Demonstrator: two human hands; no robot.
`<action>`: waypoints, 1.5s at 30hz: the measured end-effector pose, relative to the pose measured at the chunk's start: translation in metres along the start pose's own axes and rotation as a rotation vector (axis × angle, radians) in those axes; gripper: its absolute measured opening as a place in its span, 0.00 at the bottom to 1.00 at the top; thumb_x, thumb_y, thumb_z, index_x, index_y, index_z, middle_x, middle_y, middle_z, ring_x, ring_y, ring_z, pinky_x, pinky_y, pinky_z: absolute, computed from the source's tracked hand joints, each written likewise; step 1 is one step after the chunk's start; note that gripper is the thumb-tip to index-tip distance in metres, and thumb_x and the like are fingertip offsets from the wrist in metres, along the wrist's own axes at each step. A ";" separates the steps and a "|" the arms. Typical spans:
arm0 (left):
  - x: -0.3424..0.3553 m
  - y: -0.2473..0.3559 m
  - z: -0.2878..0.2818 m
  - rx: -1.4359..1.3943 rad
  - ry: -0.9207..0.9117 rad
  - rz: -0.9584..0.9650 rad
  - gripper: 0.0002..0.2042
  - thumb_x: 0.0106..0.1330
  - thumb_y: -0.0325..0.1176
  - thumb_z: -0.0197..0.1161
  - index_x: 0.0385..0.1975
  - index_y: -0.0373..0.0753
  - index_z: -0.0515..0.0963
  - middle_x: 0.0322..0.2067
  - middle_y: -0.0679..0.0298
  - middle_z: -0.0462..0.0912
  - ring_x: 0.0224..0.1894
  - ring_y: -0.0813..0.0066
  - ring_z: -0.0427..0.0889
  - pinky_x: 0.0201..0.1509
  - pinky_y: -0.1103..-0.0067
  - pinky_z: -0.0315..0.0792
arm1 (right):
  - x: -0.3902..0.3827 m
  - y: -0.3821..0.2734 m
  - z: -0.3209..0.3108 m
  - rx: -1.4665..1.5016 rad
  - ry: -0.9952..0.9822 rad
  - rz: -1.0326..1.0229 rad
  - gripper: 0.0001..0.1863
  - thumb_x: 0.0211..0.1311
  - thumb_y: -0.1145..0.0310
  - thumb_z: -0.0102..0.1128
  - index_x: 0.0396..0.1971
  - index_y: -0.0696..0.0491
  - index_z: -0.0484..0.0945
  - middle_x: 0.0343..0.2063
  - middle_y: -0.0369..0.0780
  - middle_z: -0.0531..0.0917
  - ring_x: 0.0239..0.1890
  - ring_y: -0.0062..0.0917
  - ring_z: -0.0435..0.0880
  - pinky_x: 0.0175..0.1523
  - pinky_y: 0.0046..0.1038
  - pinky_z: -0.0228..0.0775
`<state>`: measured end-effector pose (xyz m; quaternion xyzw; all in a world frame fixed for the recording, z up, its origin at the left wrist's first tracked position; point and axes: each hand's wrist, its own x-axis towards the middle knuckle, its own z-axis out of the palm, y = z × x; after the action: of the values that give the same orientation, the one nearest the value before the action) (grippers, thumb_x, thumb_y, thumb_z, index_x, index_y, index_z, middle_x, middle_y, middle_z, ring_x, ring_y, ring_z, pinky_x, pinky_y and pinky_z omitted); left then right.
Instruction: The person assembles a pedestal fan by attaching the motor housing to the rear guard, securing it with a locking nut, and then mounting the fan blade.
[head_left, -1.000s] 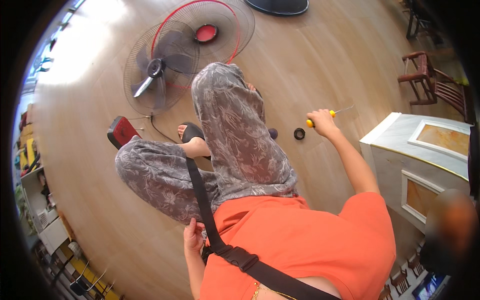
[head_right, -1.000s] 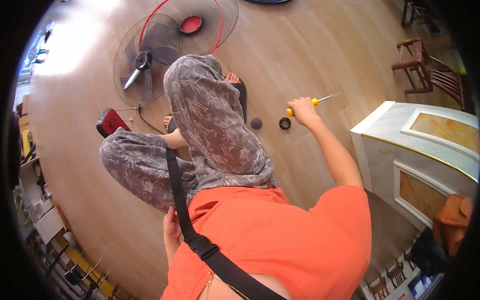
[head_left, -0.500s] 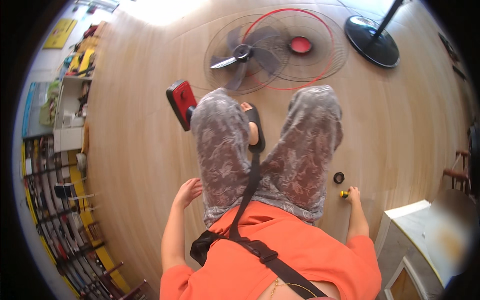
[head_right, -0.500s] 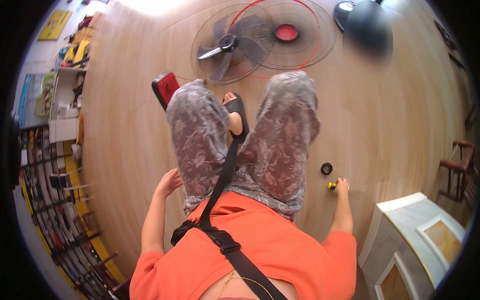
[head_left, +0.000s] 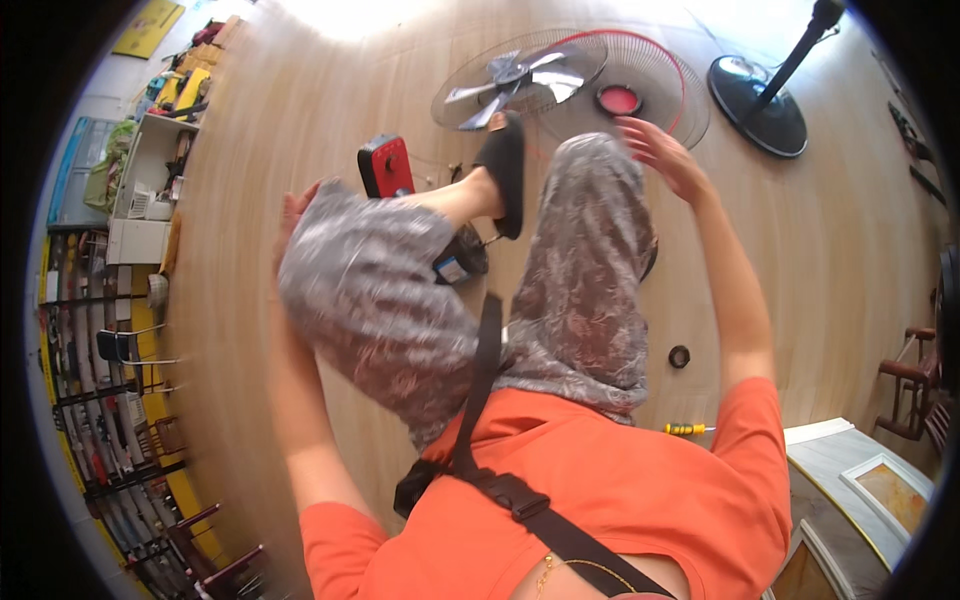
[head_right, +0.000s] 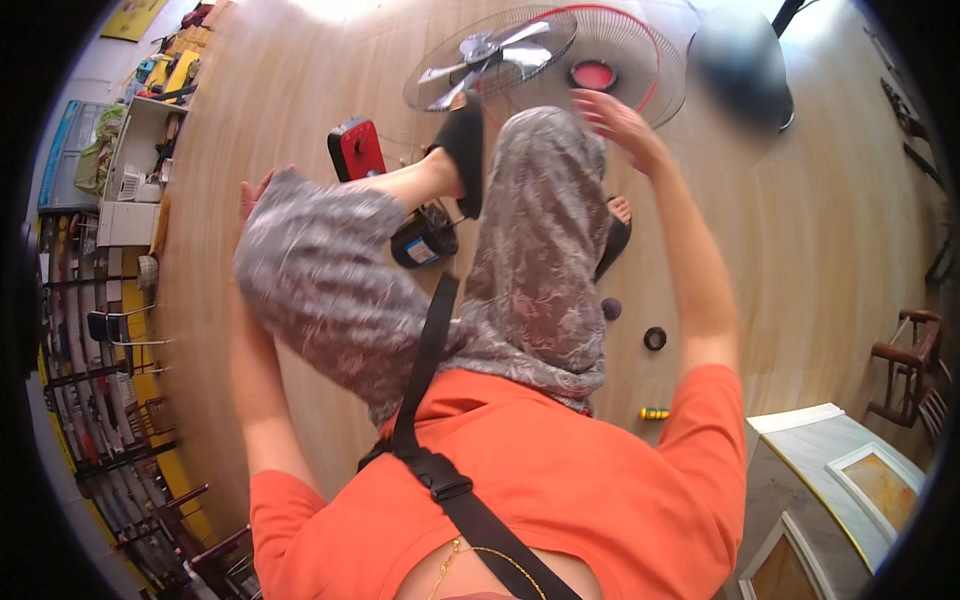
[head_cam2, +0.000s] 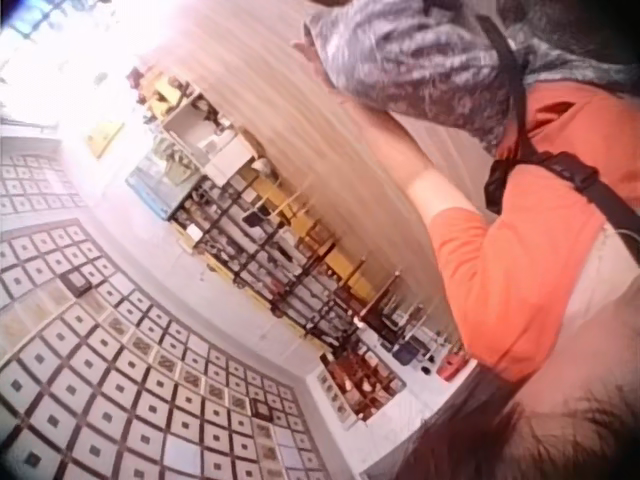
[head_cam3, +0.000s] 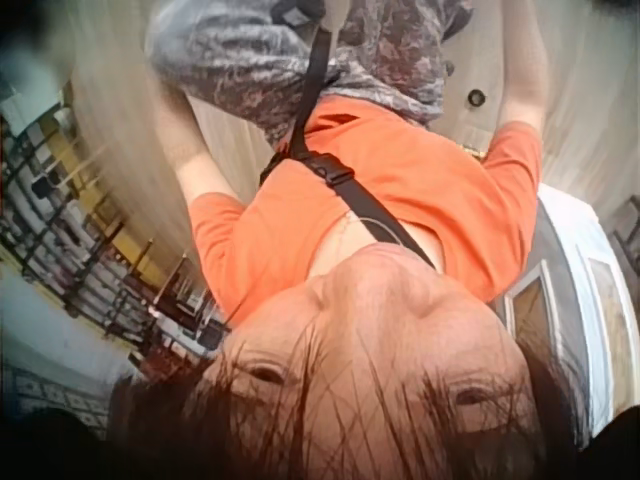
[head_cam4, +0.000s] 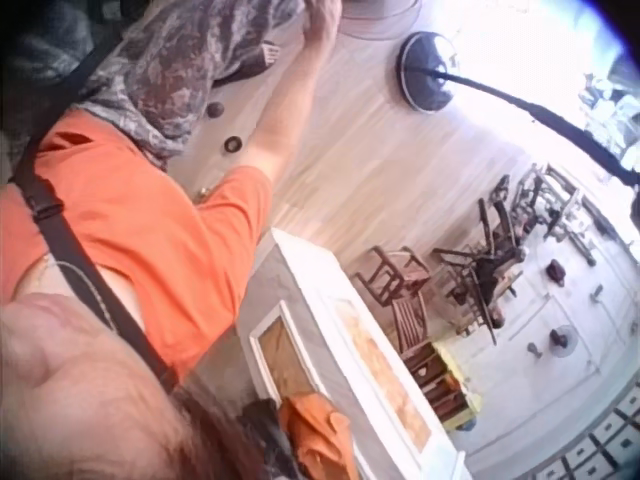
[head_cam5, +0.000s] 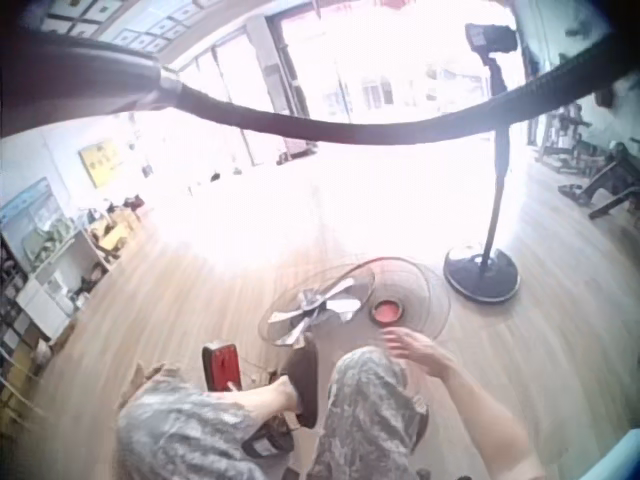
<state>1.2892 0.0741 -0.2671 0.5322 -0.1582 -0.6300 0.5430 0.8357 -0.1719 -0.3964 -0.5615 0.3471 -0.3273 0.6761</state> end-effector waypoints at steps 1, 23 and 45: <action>-0.019 0.010 0.026 0.011 -0.027 -0.012 0.19 0.65 0.46 0.46 0.42 0.34 0.71 0.45 0.55 0.73 0.49 0.63 0.69 0.54 0.65 0.64 | 0.020 -0.021 0.024 -0.014 -0.131 -0.032 0.24 0.65 0.51 0.39 0.55 0.49 0.65 0.54 0.35 0.69 0.53 0.20 0.66 0.57 0.26 0.56; -0.046 -0.011 -0.177 0.013 0.350 -0.015 0.18 0.64 0.42 0.46 0.33 0.31 0.75 0.31 0.57 0.80 0.32 0.69 0.79 0.40 0.75 0.73 | 0.005 -0.066 0.081 -0.380 -0.127 -0.064 0.14 0.60 0.64 0.46 0.32 0.58 0.77 0.28 0.34 0.78 0.33 0.15 0.72 0.43 0.19 0.64; 0.175 -0.182 -0.046 0.881 0.341 -0.174 0.49 0.38 0.44 0.74 0.57 0.30 0.51 0.54 0.47 0.62 0.57 0.58 0.63 0.59 0.70 0.59 | 0.027 -0.098 0.070 -0.657 -0.407 0.362 0.13 0.53 0.71 0.56 0.41 0.54 0.73 0.30 0.42 0.80 0.34 0.26 0.79 0.41 0.26 0.68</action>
<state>1.2610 0.0080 -0.5135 0.8187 -0.2738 -0.4498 0.2293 0.9041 -0.1727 -0.2936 -0.7302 0.3855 0.0421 0.5626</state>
